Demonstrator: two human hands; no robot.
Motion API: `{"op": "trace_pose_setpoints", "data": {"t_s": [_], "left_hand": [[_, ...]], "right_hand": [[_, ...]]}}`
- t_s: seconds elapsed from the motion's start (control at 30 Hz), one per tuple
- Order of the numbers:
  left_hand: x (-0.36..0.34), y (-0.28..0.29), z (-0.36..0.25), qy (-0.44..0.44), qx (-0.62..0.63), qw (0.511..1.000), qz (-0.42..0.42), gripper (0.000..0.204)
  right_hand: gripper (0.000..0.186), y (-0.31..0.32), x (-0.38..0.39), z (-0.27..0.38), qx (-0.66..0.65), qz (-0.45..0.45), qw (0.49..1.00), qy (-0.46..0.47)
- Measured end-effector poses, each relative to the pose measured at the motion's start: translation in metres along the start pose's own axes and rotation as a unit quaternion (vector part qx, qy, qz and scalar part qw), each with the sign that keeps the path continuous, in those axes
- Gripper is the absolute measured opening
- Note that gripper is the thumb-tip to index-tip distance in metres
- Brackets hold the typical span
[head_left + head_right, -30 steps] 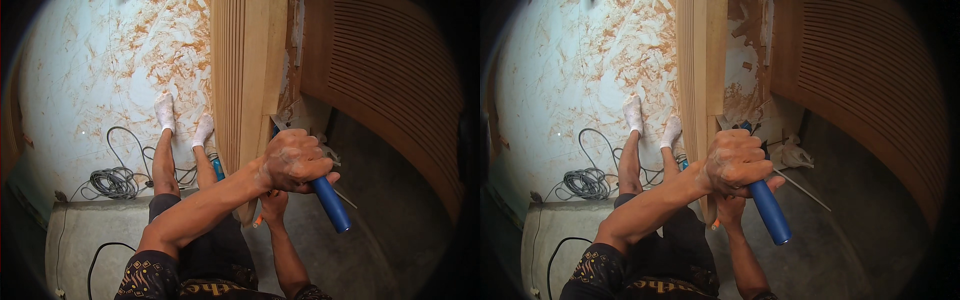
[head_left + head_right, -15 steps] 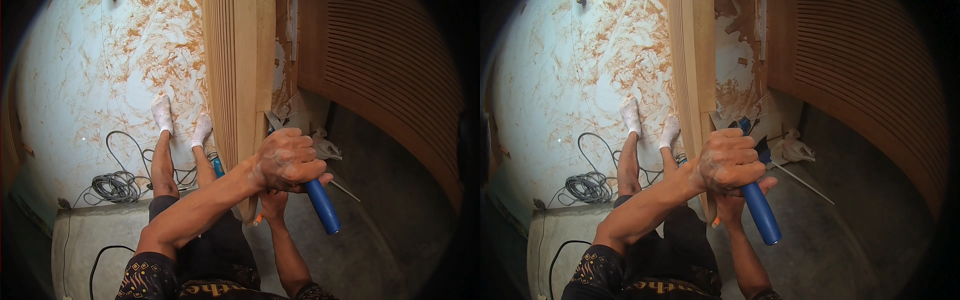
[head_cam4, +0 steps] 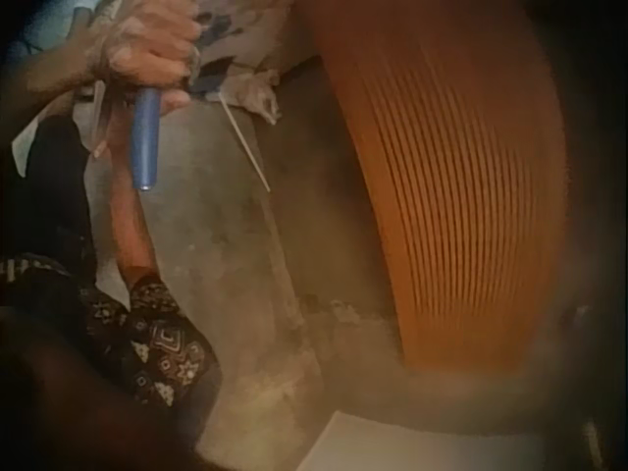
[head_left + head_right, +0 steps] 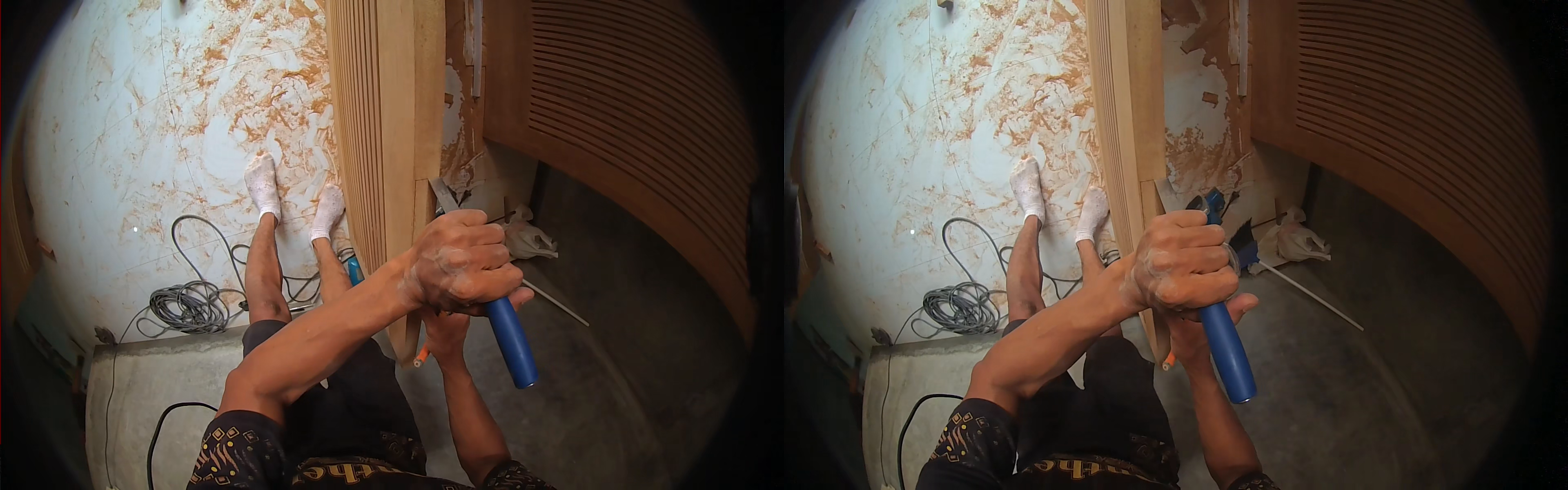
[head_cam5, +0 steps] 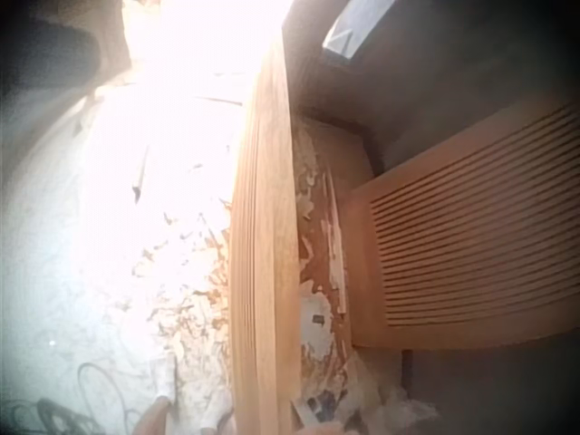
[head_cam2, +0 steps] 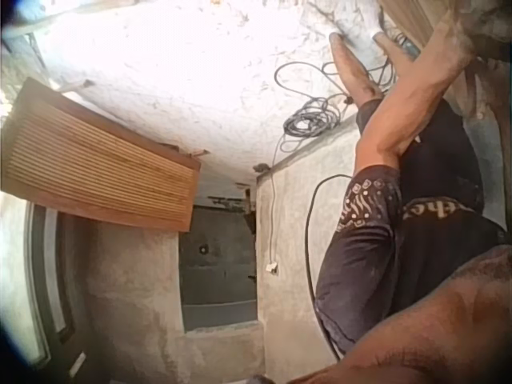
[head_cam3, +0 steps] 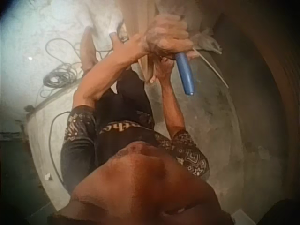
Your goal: The person uses a chisel and a hammer to carve a notch into the side of a wooden slatted door. The person then handles banknotes while standing in a room with wood debris.
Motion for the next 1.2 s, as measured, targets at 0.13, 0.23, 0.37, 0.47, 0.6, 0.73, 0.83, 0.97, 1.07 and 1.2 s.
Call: {"op": "trace_pose_setpoints", "data": {"t_s": [0.13, 0.23, 0.37, 0.47, 0.6, 0.73, 0.83, 0.97, 1.07, 1.2], "left_hand": [[0.001, 0.003, 0.001, -0.001, 0.012, 1.000, -0.022, 0.041], [-0.001, 0.003, 0.001, 0.008, 0.008, 1.000, -0.015, 0.042], [-0.006, 0.001, 0.002, 0.025, -0.001, 1.000, 0.009, 0.046], [-0.009, 0.002, 0.003, 0.039, -0.005, 0.999, 0.006, 0.048], [-0.011, 0.000, 0.005, 0.054, 0.009, 0.998, 0.005, 0.048], [-0.014, -0.003, 0.005, 0.068, 0.012, 0.998, -0.006, 0.045], [-0.018, -0.002, 0.005, 0.076, -0.006, 0.997, -0.006, 0.042], [-0.022, 0.004, 0.010, 0.101, -0.009, 0.995, -0.019, 0.040], [-0.025, 0.003, 0.010, 0.114, 0.001, 0.993, -0.039, 0.040], [-0.027, 0.004, 0.012, 0.118, 0.000, 0.993, -0.032, 0.040]], "right_hand": [[0.040, 0.001, 0.004, -0.002, 0.055, 0.004, 0.998, -0.026], [0.041, -0.005, -0.001, 0.005, -0.012, -0.002, 1.000, -0.005], [0.042, -0.006, -0.002, 0.003, -0.051, -0.009, 0.998, -0.035], [0.044, -0.005, -0.002, 0.002, 0.010, 0.007, 0.998, -0.055], [0.045, 0.000, 0.000, 0.000, 0.041, 0.003, 0.998, -0.041], [0.035, 0.013, 0.000, 0.003, 0.025, -0.022, 0.999, -0.022], [0.028, 0.046, -0.001, 0.007, 0.004, -0.067, 0.998, 0.008], [0.024, 0.043, 0.010, 0.104, -0.066, -0.092, 0.992, 0.050], [0.014, 0.056, 0.027, 0.167, -0.213, -0.081, 0.972, 0.064], [0.035, 0.069, 0.061, 0.218, -0.180, -0.075, 0.974, 0.116]]}}
Point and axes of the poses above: each hand's wrist, its own x-axis away from the middle knuckle, its own y-axis out of the back of the hand, z = x × y, the point moved 8 cm from there along -x, towards the middle knuckle, and after that the axes turned 15 degrees about -x, right-handed, at the moved point
